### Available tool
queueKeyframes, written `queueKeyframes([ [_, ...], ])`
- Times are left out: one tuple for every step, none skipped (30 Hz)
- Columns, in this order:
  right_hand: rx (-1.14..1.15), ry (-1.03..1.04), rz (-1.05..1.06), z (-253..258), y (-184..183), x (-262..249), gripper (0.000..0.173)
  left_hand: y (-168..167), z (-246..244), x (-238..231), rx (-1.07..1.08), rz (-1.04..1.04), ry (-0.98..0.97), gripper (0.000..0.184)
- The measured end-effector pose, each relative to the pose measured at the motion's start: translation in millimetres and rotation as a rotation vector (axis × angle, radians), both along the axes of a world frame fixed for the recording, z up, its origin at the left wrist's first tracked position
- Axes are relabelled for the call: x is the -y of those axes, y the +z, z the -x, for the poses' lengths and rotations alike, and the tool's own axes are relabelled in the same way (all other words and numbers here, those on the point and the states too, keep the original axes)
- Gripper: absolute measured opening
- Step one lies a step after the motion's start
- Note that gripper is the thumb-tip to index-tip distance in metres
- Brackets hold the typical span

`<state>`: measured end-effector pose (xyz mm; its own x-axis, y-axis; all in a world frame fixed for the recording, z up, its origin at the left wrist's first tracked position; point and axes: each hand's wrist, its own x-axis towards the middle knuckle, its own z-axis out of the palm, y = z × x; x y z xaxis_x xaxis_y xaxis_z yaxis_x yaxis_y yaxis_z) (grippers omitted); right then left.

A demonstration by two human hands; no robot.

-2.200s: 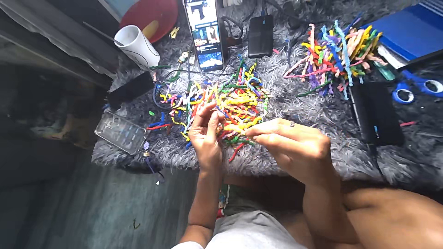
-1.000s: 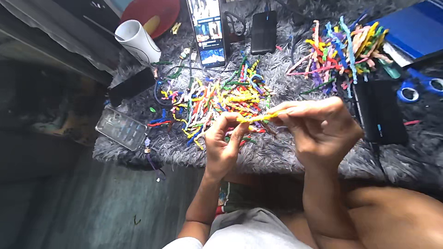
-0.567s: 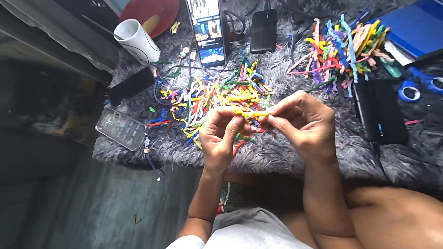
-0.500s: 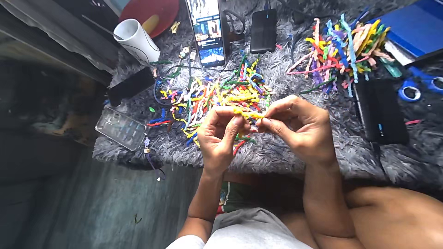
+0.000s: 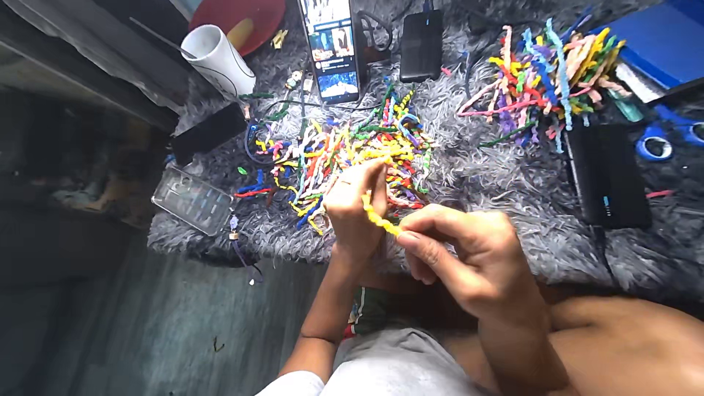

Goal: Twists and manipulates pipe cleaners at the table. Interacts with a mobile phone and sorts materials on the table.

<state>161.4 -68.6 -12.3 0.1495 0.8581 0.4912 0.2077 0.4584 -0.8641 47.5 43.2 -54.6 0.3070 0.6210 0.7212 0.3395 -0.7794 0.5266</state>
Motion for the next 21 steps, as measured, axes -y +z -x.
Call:
queueKeyframes([
  [0.032,-0.083,0.007,2.5,1.3,1.1,0.018,-2.1,0.6,-3.5,-0.002,0.042,0.000,0.014],
  [0.086,-0.189,0.024,1.4,1.1,0.0,0.017,-2.8,1.9,-5.4,0.019,0.088,-0.016,0.015],
  [0.179,-0.315,0.054,-3.3,-0.8,-3.0,0.016,-3.0,3.4,-5.5,0.052,0.137,-0.045,0.016],
  [0.308,-0.443,0.098,-10.3,-4.2,-7.6,0.016,-2.1,4.5,-3.9,0.083,0.168,-0.068,0.015],
  [0.441,-0.542,0.147,-17.5,-8.4,-13.3,0.017,-0.8,5.5,-1.8,0.105,0.170,-0.083,0.015],
  [0.530,-0.577,0.197,-23.3,-12.9,-18.8,0.022,0.9,6.5,0.5,0.111,0.151,-0.090,0.015],
  [0.562,-0.562,0.223,-27.7,-17.4,-23.8,0.032,2.2,7.1,2.3,0.113,0.112,-0.095,0.014],
  [0.552,-0.550,0.212,-29.9,-20.7,-27.7,0.038,3.0,7.4,4.1,0.115,0.063,-0.096,0.013],
  [0.497,-0.540,0.170,-29.0,-21.4,-29.7,0.038,3.4,7.3,6.0,0.130,0.016,-0.105,0.012],
  [0.408,-0.519,0.116,-25.5,-19.5,-30.1,0.033,3.6,7.8,7.9,0.152,-0.025,-0.119,0.012],
  [0.316,-0.475,0.074,-20.6,-16.5,-28.7,0.028,3.5,8.8,10.7,0.173,-0.061,-0.133,0.011],
  [0.233,-0.422,0.041,-15.3,-13.7,-26.5,0.025,3.6,9.8,13.9,0.189,-0.099,-0.143,0.011],
  [0.168,-0.380,0.013,-9.8,-12.0,-24.4,0.024,3.6,10.5,17.2,0.200,-0.138,-0.145,0.011],
  [0.124,-0.358,-0.013,-4.6,-11.4,-22.4,0.023,3.7,11.1,20.6,0.207,-0.174,-0.138,0.009],
  [0.106,-0.349,-0.040,-0.5,-10.9,-20.6,0.022,3.9,12.0,23.2,0.212,-0.207,-0.125,0.008],
  [0.106,-0.347,-0.071,2.2,-9.9,-18.9,0.021,4.1,13.0,24.9,0.224,-0.233,-0.119,0.007],
  [0.118,-0.350,-0.098,3.6,-8.3,-17.0,0.019,4.2,14.1,26.0,0.236,-0.250,-0.122,0.007],
  [0.136,-0.354,-0.119,4.1,-6.3,-14.8,0.017,4.5,15.4,27.1,0.245,-0.257,-0.132,0.006],
  [0.152,-0.361,-0.134,4.5,-4.5,-12.3,0.015,5.0,16.5,28.3,0.250,-0.253,-0.149,0.006],
  [0.170,-0.372,-0.144,4.9,-2.9,-10.1,0.013,5.7,17.0,29.5,0.252,-0.246,-0.169,0.006],
  [0.195,-0.389,-0.150,5.7,-1.5,-8.4,0.013,6.5,17.1,30.8,0.251,-0.239,-0.179,0.005],
])
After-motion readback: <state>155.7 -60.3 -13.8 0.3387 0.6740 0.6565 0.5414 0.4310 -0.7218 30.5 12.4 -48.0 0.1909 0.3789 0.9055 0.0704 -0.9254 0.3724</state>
